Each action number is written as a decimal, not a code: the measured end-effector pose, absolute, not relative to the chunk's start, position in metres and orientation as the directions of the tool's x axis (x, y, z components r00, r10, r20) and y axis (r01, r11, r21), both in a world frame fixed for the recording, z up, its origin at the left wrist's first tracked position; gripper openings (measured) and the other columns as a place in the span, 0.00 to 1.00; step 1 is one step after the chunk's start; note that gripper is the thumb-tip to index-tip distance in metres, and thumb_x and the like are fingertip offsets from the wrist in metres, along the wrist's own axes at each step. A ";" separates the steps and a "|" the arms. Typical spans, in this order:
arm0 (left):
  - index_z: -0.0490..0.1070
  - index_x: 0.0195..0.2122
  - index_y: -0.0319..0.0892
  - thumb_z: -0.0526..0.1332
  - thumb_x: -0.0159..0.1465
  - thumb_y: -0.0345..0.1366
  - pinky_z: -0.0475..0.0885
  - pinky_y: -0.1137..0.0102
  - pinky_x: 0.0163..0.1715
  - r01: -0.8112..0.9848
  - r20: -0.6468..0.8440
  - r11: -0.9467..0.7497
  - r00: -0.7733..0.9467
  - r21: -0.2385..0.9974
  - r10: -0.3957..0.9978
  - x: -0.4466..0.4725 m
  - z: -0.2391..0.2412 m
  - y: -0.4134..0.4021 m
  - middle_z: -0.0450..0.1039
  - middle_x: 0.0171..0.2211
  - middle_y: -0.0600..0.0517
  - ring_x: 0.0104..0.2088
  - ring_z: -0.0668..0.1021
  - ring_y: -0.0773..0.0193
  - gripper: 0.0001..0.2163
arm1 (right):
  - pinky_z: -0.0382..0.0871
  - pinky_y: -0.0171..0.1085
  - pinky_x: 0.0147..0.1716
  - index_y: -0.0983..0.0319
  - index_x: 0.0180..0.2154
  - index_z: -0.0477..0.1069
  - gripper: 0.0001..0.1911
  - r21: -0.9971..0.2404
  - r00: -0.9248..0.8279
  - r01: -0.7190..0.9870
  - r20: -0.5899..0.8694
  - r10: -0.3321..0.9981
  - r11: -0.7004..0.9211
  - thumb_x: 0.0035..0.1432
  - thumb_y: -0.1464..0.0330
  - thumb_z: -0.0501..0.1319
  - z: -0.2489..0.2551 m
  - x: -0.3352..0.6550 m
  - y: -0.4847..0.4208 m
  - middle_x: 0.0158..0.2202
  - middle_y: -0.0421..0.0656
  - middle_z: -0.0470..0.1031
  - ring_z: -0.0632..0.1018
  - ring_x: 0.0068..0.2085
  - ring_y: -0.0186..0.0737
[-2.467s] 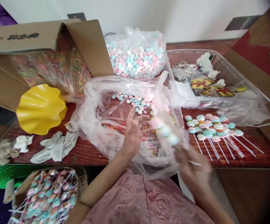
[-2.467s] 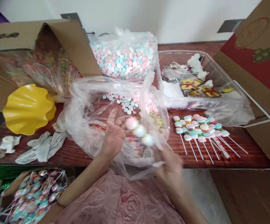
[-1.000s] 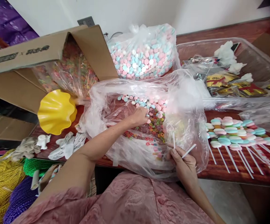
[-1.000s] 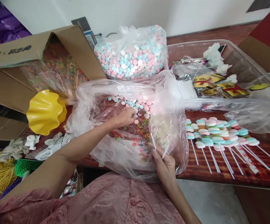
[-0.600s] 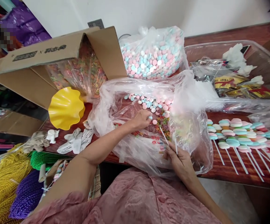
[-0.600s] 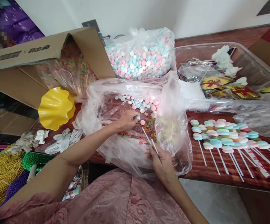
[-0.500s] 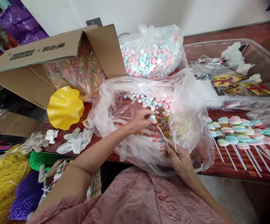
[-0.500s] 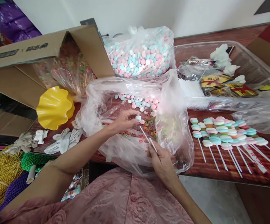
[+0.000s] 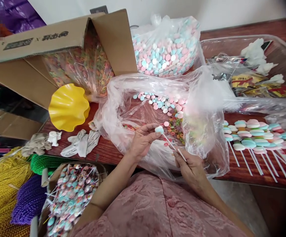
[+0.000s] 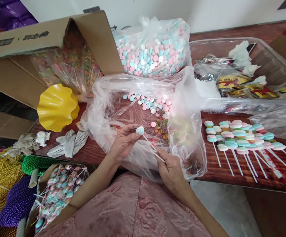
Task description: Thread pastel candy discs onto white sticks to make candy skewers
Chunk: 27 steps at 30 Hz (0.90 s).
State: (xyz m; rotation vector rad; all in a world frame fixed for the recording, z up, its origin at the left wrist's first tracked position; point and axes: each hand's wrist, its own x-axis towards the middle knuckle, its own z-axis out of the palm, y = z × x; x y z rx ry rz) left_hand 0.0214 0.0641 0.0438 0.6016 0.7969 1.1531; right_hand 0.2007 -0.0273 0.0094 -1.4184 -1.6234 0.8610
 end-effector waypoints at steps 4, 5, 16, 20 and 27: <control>0.80 0.33 0.42 0.79 0.40 0.31 0.77 0.71 0.36 -0.555 -0.226 0.269 0.146 0.787 0.963 0.022 0.042 0.065 0.82 0.31 0.55 0.31 0.81 0.68 0.18 | 0.61 0.33 0.24 0.62 0.53 0.79 0.20 -0.868 -0.069 0.473 0.134 0.989 0.150 0.67 0.67 0.53 0.011 0.201 -0.030 0.20 0.36 0.63 0.64 0.22 0.34; 0.80 0.33 0.42 0.79 0.40 0.31 0.77 0.72 0.36 -0.550 -0.221 0.260 0.137 0.794 0.966 0.022 0.040 0.065 0.82 0.31 0.55 0.31 0.81 0.68 0.18 | 0.61 0.33 0.24 0.61 0.54 0.79 0.21 -0.869 -0.072 0.474 0.123 0.990 0.143 0.67 0.67 0.53 0.011 0.201 -0.030 0.20 0.36 0.63 0.64 0.22 0.34; 0.80 0.43 0.45 0.71 0.58 0.27 0.80 0.72 0.43 0.067 0.597 -0.596 -0.008 0.800 0.802 0.019 0.022 0.056 0.83 0.39 0.51 0.40 0.83 0.66 0.12 | 0.59 0.33 0.23 0.63 0.52 0.78 0.21 -0.979 0.006 0.180 -0.096 0.995 -0.096 0.70 0.59 0.54 -0.005 0.188 -0.035 0.19 0.35 0.63 0.65 0.22 0.33; 0.79 0.47 0.43 0.64 0.64 0.25 0.80 0.70 0.46 0.309 0.737 -0.724 0.096 0.617 0.669 0.017 0.022 0.054 0.83 0.42 0.47 0.43 0.84 0.65 0.12 | 0.60 0.34 0.24 0.62 0.55 0.77 0.21 -0.992 0.004 0.094 -0.089 0.996 -0.089 0.70 0.58 0.55 -0.009 0.181 -0.039 0.19 0.34 0.63 0.64 0.21 0.33; 0.82 0.44 0.48 0.62 0.66 0.29 0.79 0.64 0.51 0.326 0.563 -0.577 0.147 0.749 0.813 0.020 0.017 0.043 0.83 0.46 0.46 0.46 0.83 0.59 0.11 | 0.58 0.33 0.22 0.62 0.44 0.79 0.18 -0.989 0.039 0.143 -0.022 0.999 -0.027 0.70 0.60 0.55 -0.004 0.176 -0.035 0.19 0.34 0.61 0.62 0.21 0.31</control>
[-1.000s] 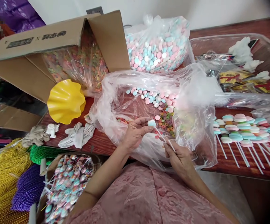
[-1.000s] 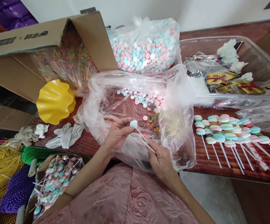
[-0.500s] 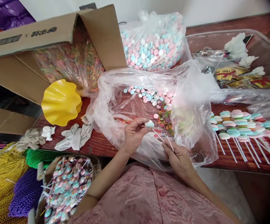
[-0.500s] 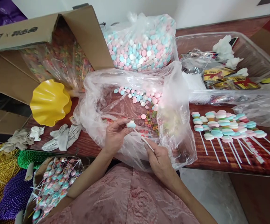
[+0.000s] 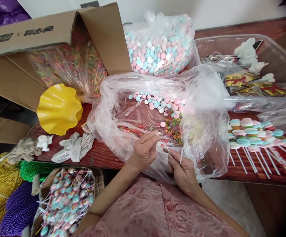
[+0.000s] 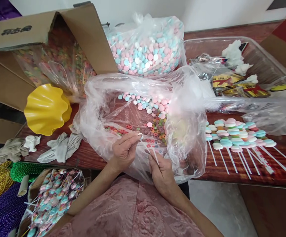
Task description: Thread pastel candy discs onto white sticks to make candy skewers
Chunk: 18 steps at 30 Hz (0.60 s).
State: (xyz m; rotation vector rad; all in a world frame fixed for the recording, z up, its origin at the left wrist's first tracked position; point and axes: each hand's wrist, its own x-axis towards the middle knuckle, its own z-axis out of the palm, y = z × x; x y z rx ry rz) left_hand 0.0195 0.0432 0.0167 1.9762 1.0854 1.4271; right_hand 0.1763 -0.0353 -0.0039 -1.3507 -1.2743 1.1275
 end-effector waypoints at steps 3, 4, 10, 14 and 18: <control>0.82 0.45 0.48 0.66 0.64 0.32 0.77 0.62 0.53 0.152 0.420 -0.419 0.027 0.895 0.907 0.029 0.016 0.043 0.83 0.44 0.48 0.46 0.83 0.58 0.10 | 0.60 0.33 0.23 0.62 0.42 0.79 0.17 -0.983 0.021 0.182 0.032 0.999 0.028 0.70 0.61 0.54 -0.002 0.172 -0.033 0.19 0.34 0.61 0.63 0.21 0.32; 0.81 0.47 0.48 0.67 0.63 0.34 0.77 0.62 0.53 0.073 0.356 -0.354 -0.011 0.932 0.935 0.032 0.017 0.044 0.82 0.44 0.48 0.46 0.82 0.59 0.11 | 0.60 0.33 0.23 0.62 0.43 0.79 0.17 -0.982 0.011 0.187 0.039 0.999 0.036 0.70 0.61 0.53 -0.002 0.171 -0.032 0.19 0.34 0.61 0.63 0.21 0.32; 0.81 0.44 0.46 0.69 0.61 0.37 0.77 0.69 0.42 -0.094 0.239 -0.233 0.053 0.968 0.970 0.039 0.024 0.052 0.78 0.39 0.50 0.40 0.80 0.63 0.10 | 0.60 0.33 0.22 0.62 0.46 0.78 0.17 -0.993 0.037 0.114 -0.012 0.999 -0.016 0.70 0.61 0.54 -0.005 0.172 -0.031 0.19 0.34 0.62 0.64 0.21 0.32; 0.81 0.45 0.48 0.66 0.64 0.31 0.76 0.69 0.42 0.060 0.419 -0.428 0.123 0.902 0.900 0.042 0.019 0.036 0.79 0.39 0.50 0.40 0.80 0.64 0.10 | 0.59 0.32 0.21 0.61 0.36 0.75 0.15 -0.998 0.039 -0.005 -0.055 0.998 -0.055 0.68 0.60 0.55 -0.006 0.170 -0.035 0.17 0.33 0.62 0.64 0.19 0.32; 0.79 0.49 0.45 0.60 0.68 0.32 0.76 0.68 0.43 0.143 0.367 -0.439 0.358 0.887 0.858 0.046 0.012 0.019 0.79 0.41 0.46 0.42 0.80 0.62 0.11 | 0.55 0.32 0.20 0.60 0.24 0.64 0.22 -0.993 0.086 -0.060 -0.111 0.990 -0.106 0.66 0.55 0.57 -0.008 0.176 -0.036 0.17 0.34 0.59 0.60 0.20 0.31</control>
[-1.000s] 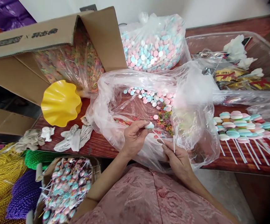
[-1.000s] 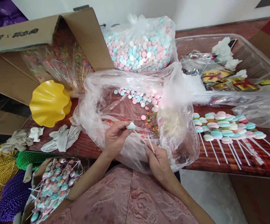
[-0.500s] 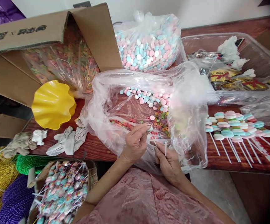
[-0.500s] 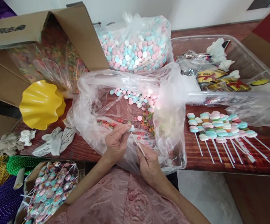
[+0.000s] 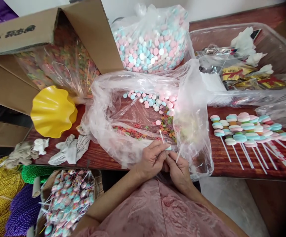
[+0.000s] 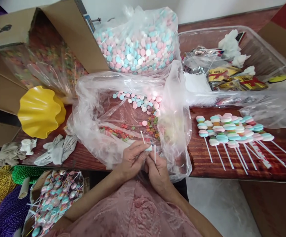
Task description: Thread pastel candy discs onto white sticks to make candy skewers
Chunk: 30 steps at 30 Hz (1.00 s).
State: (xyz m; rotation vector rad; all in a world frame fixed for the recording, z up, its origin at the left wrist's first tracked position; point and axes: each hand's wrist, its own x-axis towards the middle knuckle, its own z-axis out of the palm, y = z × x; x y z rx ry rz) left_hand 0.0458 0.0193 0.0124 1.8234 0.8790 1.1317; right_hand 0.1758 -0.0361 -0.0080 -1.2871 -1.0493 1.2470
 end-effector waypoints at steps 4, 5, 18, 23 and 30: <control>0.77 0.52 0.44 0.60 0.69 0.38 0.75 0.63 0.45 0.331 0.204 -0.351 0.406 0.876 0.891 0.044 0.020 0.044 0.80 0.40 0.46 0.40 0.80 0.59 0.13 | 0.53 0.33 0.20 0.61 0.25 0.67 0.22 -0.987 0.212 -0.032 -0.162 0.964 -0.158 0.64 0.52 0.60 -0.011 0.203 -0.029 0.18 0.34 0.59 0.59 0.21 0.31; 0.78 0.51 0.44 0.60 0.68 0.38 0.75 0.63 0.44 0.425 0.167 -0.335 0.386 0.841 0.907 0.044 0.022 0.056 0.80 0.38 0.46 0.38 0.79 0.59 0.13 | 0.53 0.33 0.21 0.61 0.26 0.67 0.21 -0.987 0.245 -0.028 -0.161 0.956 -0.158 0.64 0.52 0.60 -0.012 0.211 -0.027 0.18 0.34 0.59 0.59 0.20 0.31; 0.80 0.36 0.41 0.61 0.56 0.23 0.71 0.62 0.44 0.736 0.029 -0.361 0.422 0.573 0.906 0.046 0.008 0.098 0.75 0.34 0.48 0.39 0.75 0.58 0.11 | 0.57 0.34 0.25 0.59 0.23 0.63 0.22 -0.967 0.067 0.242 -0.068 0.995 -0.082 0.68 0.57 0.55 -0.012 0.229 -0.029 0.20 0.36 0.61 0.63 0.23 0.34; 0.81 0.33 0.40 0.70 0.53 0.31 0.73 0.71 0.36 0.256 -0.046 -0.033 0.296 0.966 0.954 0.032 0.016 0.093 0.77 0.32 0.51 0.33 0.76 0.66 0.06 | 0.58 0.34 0.25 0.60 0.30 0.72 0.15 -0.893 -0.066 0.448 0.006 0.998 0.035 0.67 0.63 0.53 -0.008 0.228 -0.026 0.21 0.37 0.66 0.66 0.23 0.36; 0.81 0.32 0.38 0.79 0.42 0.40 0.77 0.71 0.29 -0.227 -0.281 0.329 0.220 0.917 0.934 0.025 0.017 0.076 0.79 0.27 0.53 0.25 0.79 0.68 0.17 | 0.62 0.34 0.27 0.60 0.33 0.75 0.14 -0.845 -0.129 0.527 0.021 0.991 0.086 0.65 0.65 0.53 -0.004 0.222 -0.025 0.22 0.38 0.69 0.69 0.25 0.38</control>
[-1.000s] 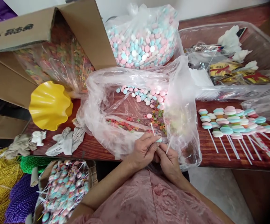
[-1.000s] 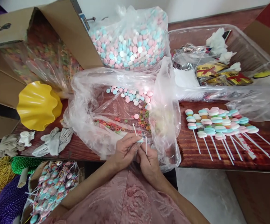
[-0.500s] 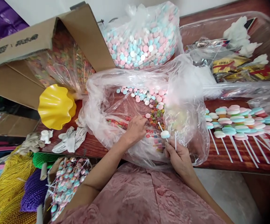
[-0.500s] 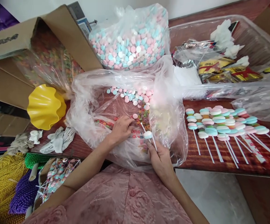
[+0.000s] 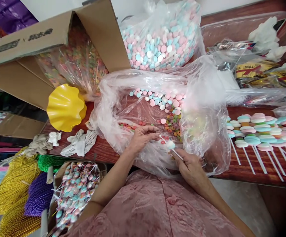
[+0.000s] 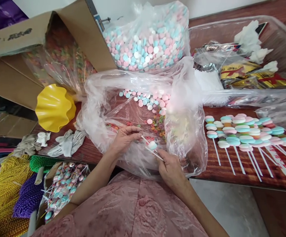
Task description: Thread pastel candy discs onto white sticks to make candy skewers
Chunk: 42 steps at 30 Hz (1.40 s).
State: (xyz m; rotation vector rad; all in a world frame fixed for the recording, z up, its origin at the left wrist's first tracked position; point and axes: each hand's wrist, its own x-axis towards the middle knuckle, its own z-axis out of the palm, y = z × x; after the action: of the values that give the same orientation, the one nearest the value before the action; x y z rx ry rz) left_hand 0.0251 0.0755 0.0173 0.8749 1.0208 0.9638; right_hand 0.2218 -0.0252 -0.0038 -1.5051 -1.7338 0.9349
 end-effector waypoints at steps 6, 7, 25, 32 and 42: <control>0.81 0.31 0.39 0.80 0.42 0.37 0.79 0.69 0.32 -0.309 -0.238 0.280 0.168 0.909 0.957 0.021 0.013 0.068 0.80 0.27 0.52 0.27 0.80 0.67 0.17 | 0.60 0.34 0.26 0.61 0.34 0.76 0.15 -0.870 -0.137 0.482 0.043 0.990 0.105 0.66 0.66 0.52 0.001 0.216 -0.027 0.23 0.38 0.72 0.70 0.24 0.36; 0.81 0.31 0.39 0.79 0.43 0.37 0.79 0.69 0.32 -0.300 -0.212 0.258 0.177 0.918 0.961 0.020 0.013 0.067 0.80 0.28 0.53 0.27 0.79 0.67 0.16 | 0.60 0.34 0.26 0.61 0.35 0.77 0.15 -0.865 -0.147 0.490 0.036 0.988 0.104 0.66 0.67 0.52 0.002 0.215 -0.026 0.23 0.38 0.72 0.70 0.24 0.37; 0.83 0.36 0.43 0.71 0.61 0.37 0.76 0.70 0.42 -0.080 0.265 -0.256 0.134 0.963 0.955 0.063 0.017 0.041 0.79 0.37 0.49 0.39 0.80 0.65 0.05 | 0.56 0.33 0.22 0.60 0.29 0.71 0.18 -0.976 0.086 0.215 0.003 0.996 -0.016 0.67 0.57 0.57 -0.011 0.202 -0.027 0.21 0.36 0.61 0.61 0.23 0.33; 0.81 0.37 0.38 0.61 0.63 0.29 0.75 0.67 0.43 0.271 0.279 -0.511 0.589 0.816 0.759 0.054 0.025 0.111 0.81 0.36 0.44 0.38 0.81 0.61 0.07 | 0.52 0.33 0.20 0.59 0.21 0.62 0.26 -0.987 0.201 -0.013 -0.157 0.967 -0.157 0.63 0.49 0.60 -0.016 0.214 -0.024 0.18 0.35 0.57 0.59 0.20 0.32; 0.80 0.34 0.39 0.61 0.61 0.32 0.70 0.71 0.36 0.641 0.020 -0.423 0.537 0.641 0.843 0.056 0.004 0.202 0.78 0.31 0.52 0.32 0.77 0.64 0.07 | 0.55 0.33 0.19 0.59 0.24 0.70 0.23 -0.993 0.117 0.089 -0.065 0.991 -0.075 0.66 0.52 0.58 -0.017 0.220 -0.025 0.18 0.37 0.60 0.62 0.21 0.35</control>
State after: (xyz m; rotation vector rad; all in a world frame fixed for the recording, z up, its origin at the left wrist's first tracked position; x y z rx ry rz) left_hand 0.0562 0.2023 0.0045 2.1985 1.1958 0.4587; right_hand 0.2203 -0.0252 -0.0167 -1.3818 -1.1574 1.1287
